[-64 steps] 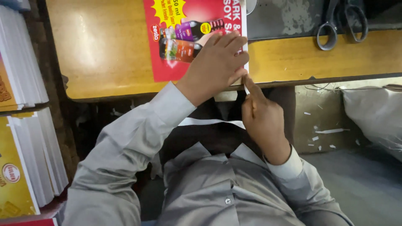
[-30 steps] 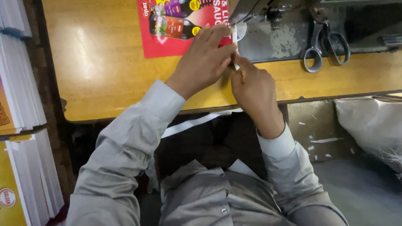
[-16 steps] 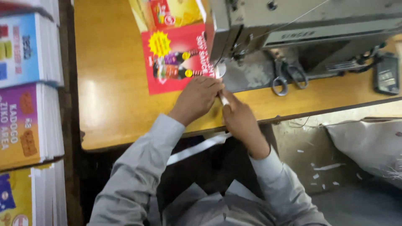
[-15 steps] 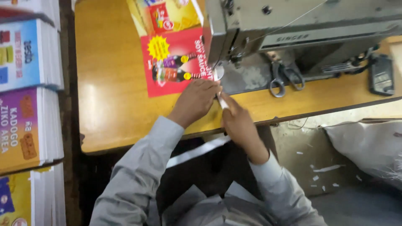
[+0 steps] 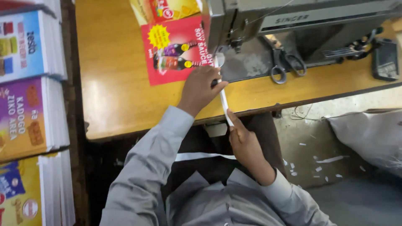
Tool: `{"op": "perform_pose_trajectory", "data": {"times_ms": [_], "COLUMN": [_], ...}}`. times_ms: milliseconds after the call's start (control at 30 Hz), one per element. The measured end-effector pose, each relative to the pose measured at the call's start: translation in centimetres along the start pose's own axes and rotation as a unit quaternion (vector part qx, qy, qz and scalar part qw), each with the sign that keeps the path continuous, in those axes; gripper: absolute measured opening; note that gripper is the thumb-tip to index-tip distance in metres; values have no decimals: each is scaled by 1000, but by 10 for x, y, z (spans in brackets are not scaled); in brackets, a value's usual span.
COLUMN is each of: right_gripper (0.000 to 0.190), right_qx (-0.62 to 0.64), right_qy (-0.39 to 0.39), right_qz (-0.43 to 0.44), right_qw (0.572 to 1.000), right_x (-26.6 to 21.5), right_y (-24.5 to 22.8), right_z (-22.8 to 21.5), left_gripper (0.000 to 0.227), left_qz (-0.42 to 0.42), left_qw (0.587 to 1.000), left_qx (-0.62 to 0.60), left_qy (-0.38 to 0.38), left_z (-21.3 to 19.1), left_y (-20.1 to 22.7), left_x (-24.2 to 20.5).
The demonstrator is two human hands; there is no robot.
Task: The person sews a white binding strip onto the spine of various booklets using a sewing machine. They handle different booklets, including those with red, yellow, and purple covers, feeding them through the machine one by one.
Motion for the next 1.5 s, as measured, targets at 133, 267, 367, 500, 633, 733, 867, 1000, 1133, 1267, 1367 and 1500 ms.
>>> {"op": "perform_pose_trajectory", "data": {"times_ms": [133, 267, 367, 500, 633, 733, 867, 1000, 1133, 1267, 1367, 1500], "right_gripper": [62, 61, 62, 61, 63, 64, 63, 63, 61, 55, 54, 50], "right_qx": [-104, -214, -243, -280, -279, -261, -241, -236, -226, -217, -219, -207], "right_qy": [-2, -3, -4, -9, -10, -3, 15, 24, 25, 35, 38, 44], "right_qz": [-51, -91, -107, -133, -137, -128, -116, -109, -103, -98, -99, -105], "right_qw": [993, 973, 964, 951, 951, 957, 963, 965, 968, 971, 970, 972], "right_x": [-1, -1, 0, 2, -1, -4, -8, -14, -16, -25, -28, -30], "right_y": [-10, -12, -14, -21, -9, -2, 7, 18, 4, 24, 31, 35], "right_z": [0, -1, -4, -10, 0, 10, 22, 27, 21, 25, 27, 28], "left_gripper": [33, 31, 30, 29, 32, 31, 37, 46, 51, 52, 50, 51], "left_qz": [4, -21, -26, -35, -43, -35, -24, -7, 14, 5, -4, -18], "left_qw": [1000, 998, 998, 997, 995, 997, 996, 995, 996, 998, 999, 998], "left_qx": [-7, -41, -42, -36, -31, 4, 33, 58, 62, 51, 51, 57], "left_qy": [-3, -35, -49, -63, -86, -73, -81, -75, -56, -33, -17, -16], "left_z": [6, 2, -4, 0, -1, 3, 0, -10, -9, -2, -3, -7], "left_y": [-8, -6, 0, -3, -1, -2, 9, 24, 41, 54, 60, 63], "left_x": [-2, -1, -3, -4, -4, -8, -15, -27, -52, -71, -75, -74]}}
Point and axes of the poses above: each hand's wrist, its own x-axis towards the middle knuckle, its own z-axis out of the palm, y = z × x, the point moved 3 cm from there along x, towards the middle knuckle, and after that the axes turned 11 degrees about -z, right-handed, at the moved point
